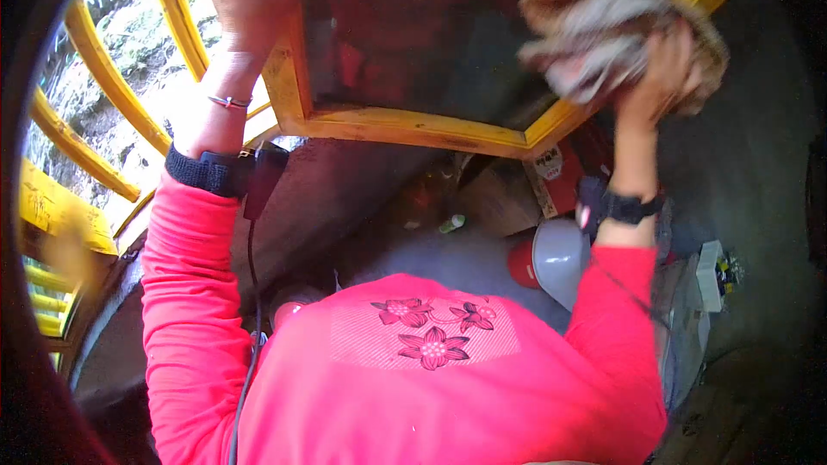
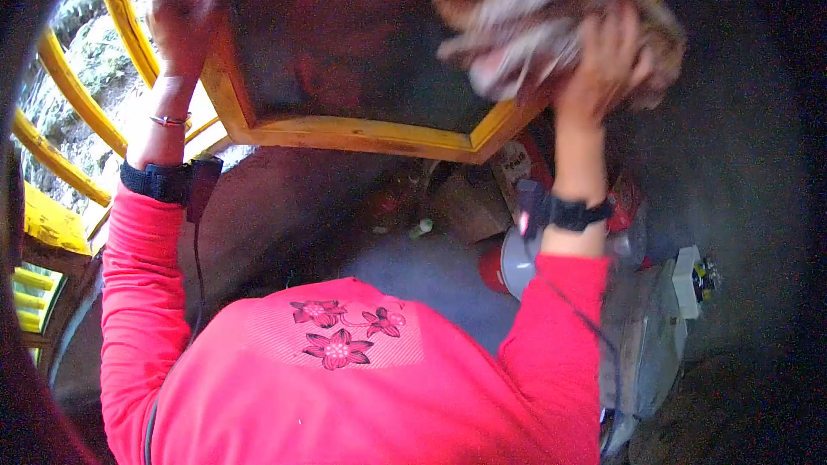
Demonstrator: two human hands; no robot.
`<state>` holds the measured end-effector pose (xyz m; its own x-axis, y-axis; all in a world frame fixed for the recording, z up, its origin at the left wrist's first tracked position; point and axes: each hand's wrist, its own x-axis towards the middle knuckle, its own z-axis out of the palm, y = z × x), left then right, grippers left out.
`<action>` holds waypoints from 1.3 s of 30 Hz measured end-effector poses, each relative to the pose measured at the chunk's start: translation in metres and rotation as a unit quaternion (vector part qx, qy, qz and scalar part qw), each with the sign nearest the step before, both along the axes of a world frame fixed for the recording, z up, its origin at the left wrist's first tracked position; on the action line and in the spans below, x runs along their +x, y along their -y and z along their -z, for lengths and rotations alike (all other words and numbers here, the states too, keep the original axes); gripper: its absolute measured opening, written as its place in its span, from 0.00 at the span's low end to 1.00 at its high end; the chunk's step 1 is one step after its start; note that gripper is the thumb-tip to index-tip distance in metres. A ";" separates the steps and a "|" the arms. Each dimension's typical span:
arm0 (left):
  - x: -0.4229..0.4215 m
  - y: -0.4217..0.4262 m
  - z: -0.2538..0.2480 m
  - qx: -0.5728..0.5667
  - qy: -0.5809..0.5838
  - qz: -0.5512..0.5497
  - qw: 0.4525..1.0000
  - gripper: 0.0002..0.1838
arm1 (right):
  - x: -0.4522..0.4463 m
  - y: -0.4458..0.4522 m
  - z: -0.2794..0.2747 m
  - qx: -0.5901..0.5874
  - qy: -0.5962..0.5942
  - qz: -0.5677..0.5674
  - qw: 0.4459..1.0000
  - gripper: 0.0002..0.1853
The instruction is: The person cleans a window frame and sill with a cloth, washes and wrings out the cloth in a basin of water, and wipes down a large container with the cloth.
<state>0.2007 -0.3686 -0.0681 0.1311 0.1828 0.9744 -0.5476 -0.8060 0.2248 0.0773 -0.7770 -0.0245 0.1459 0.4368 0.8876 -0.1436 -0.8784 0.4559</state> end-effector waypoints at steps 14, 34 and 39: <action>0.013 -0.010 0.006 0.122 0.087 -0.112 0.982 0.29 | -0.027 -0.080 -0.010 0.057 -0.023 -0.102 0.993 0.19; -0.027 -0.015 -0.036 0.115 0.082 -0.095 0.985 0.36 | 0.032 -0.247 0.192 0.111 -0.436 -0.318 0.834 0.11; -0.029 0.019 -0.052 0.063 0.102 0.000 0.993 0.41 | 0.003 -0.178 0.194 0.111 -0.351 -0.252 0.895 0.14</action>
<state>0.1714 -0.3875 -0.0158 -0.0707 0.0577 0.9958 -0.5713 -0.8207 0.0070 0.0798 -0.5985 -0.2183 0.5355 0.4275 0.7284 0.5493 -0.8314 0.0841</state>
